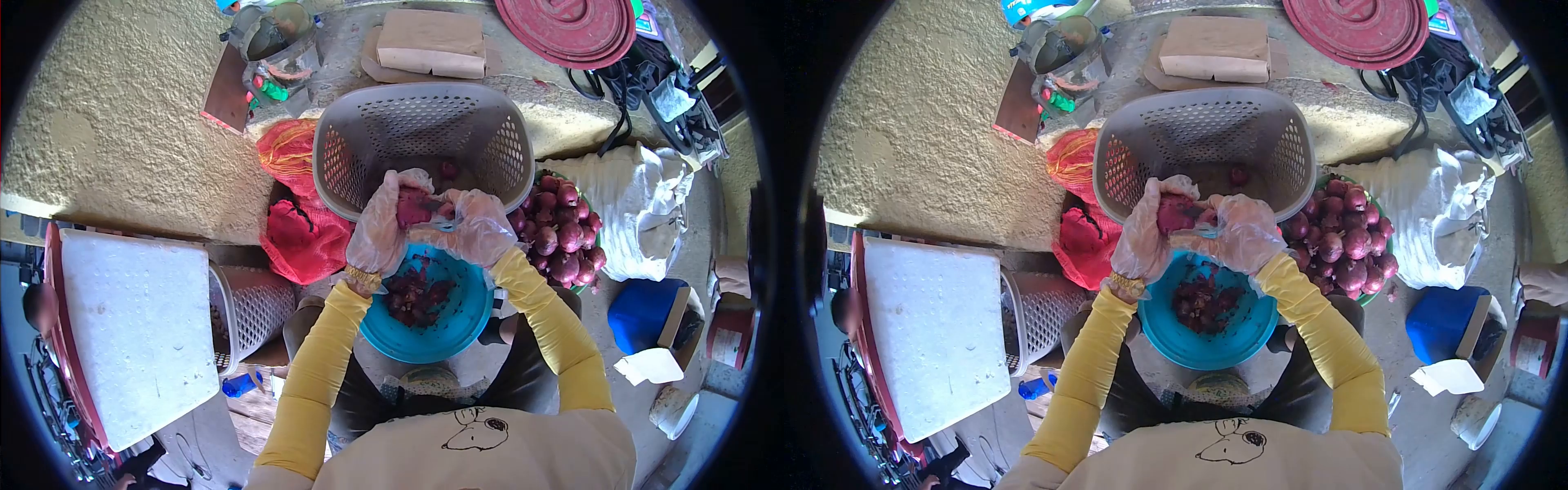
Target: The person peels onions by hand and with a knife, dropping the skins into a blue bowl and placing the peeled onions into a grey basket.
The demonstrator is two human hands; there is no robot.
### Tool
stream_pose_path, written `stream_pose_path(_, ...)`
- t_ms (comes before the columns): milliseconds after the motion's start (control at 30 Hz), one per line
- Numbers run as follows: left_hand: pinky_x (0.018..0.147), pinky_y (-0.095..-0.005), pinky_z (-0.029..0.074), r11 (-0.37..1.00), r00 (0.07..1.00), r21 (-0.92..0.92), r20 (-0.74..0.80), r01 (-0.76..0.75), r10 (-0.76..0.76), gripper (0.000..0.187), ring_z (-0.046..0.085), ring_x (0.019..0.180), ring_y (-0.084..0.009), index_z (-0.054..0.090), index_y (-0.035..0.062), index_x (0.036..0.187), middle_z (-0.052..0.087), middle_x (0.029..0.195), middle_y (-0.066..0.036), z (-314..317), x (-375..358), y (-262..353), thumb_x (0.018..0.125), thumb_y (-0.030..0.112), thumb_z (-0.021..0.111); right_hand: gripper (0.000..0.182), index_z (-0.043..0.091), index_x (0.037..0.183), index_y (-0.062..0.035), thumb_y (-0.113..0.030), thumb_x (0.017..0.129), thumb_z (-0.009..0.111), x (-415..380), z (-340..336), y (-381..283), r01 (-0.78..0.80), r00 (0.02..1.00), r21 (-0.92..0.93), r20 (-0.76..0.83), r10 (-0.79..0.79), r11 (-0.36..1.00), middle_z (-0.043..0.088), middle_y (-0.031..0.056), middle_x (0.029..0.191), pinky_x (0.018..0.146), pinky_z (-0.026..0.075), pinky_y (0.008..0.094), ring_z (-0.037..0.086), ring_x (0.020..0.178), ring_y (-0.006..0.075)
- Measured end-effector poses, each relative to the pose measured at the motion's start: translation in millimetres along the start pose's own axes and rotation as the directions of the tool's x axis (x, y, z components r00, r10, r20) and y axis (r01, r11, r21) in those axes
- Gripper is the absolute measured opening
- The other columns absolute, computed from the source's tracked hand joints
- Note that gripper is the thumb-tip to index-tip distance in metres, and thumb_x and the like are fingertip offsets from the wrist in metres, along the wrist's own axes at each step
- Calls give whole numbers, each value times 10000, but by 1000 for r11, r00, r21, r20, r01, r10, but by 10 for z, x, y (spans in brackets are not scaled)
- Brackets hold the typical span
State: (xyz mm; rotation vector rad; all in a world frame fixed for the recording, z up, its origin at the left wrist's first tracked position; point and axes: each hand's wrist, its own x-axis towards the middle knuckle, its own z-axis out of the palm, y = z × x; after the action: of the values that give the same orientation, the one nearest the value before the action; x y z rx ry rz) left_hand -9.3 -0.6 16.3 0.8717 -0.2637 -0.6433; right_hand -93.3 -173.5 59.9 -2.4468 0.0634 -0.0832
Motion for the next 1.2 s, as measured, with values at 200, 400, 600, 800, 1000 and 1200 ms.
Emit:
stream_pose_path(200, 929, -386, 602, 998, 999, 61, 33, 24, -27, 552, 699, 1066, -248, 595, 0, 1262, 640, 1180, -110, 44, -32, 50, 1111, 509, 443, 772, 750, 1111, -61, -728, 728, 813, 25, 136, 157, 44, 999, -30, -11, -45, 999, 736, 184, 884, 787, 560, 486, 715, 870, 410)
stream_pose_path(400, 945, -386, 597, 993, 994, -49, 4, 111, -111, 556, 693, 1072, -240, 592, -2, 1263, 640, 1175, -110, 89, -56, 80, 1111, 512, 443, 736, 764, 1068, -29, -702, 773, 804, 11, 118, 120, 127, 990, 35, -69, -124, 991, 715, 219, 821, 767, 554, 483, 702, 826, 435)
stream_pose_path(600, 990, -383, 566, 999, 997, 0, 61, 45, -45, 551, 668, 1088, -230, 600, -10, 1250, 635, 1192, -107, 57, -36, 52, 1116, 500, 440, 663, 757, 1084, -37, -656, 846, 767, 29, 60, 31, 51, 998, 119, 32, -55, 992, 720, 238, 864, 777, 544, 494, 688, 864, 458)
stream_pose_path(800, 1023, -405, 551, 998, 998, -56, 62, 25, -22, 531, 661, 1110, -244, 611, -15, 1234, 631, 1207, -112, 62, -29, 35, 1120, 476, 446, 651, 753, 1096, -46, -658, 873, 740, 26, 84, 78, 30, 996, 196, 77, -46, 980, 725, 245, 890, 782, 547, 485, 687, 879, 466)
stream_pose_path(1000, 1051, -429, 544, 996, 997, -90, 72, 20, -14, 523, 649, 1153, -256, 611, -25, 1244, 623, 1234, -126, 27, -12, 30, 1125, 454, 440, 650, 770, 1092, -27, -612, 815, 829, 9, -6, -12, -5, 1000, 135, -4, 6, 991, 708, 213, 808, 714, 540, 447, 664, 724, 391)
stream_pose_path(1200, 1046, -422, 541, 997, 995, -74, 97, 27, -19, 519, 642, 1154, -248, 611, -29, 1244, 618, 1236, -124, 30, -26, 55, 1132, 442, 426, 644, 769, 1094, -9, -590, 824, 830, 7, 10, 10, 63, 998, 140, -38, -59, 988, 702, 214, 760, 714, 550, 446, 692, 720, 387)
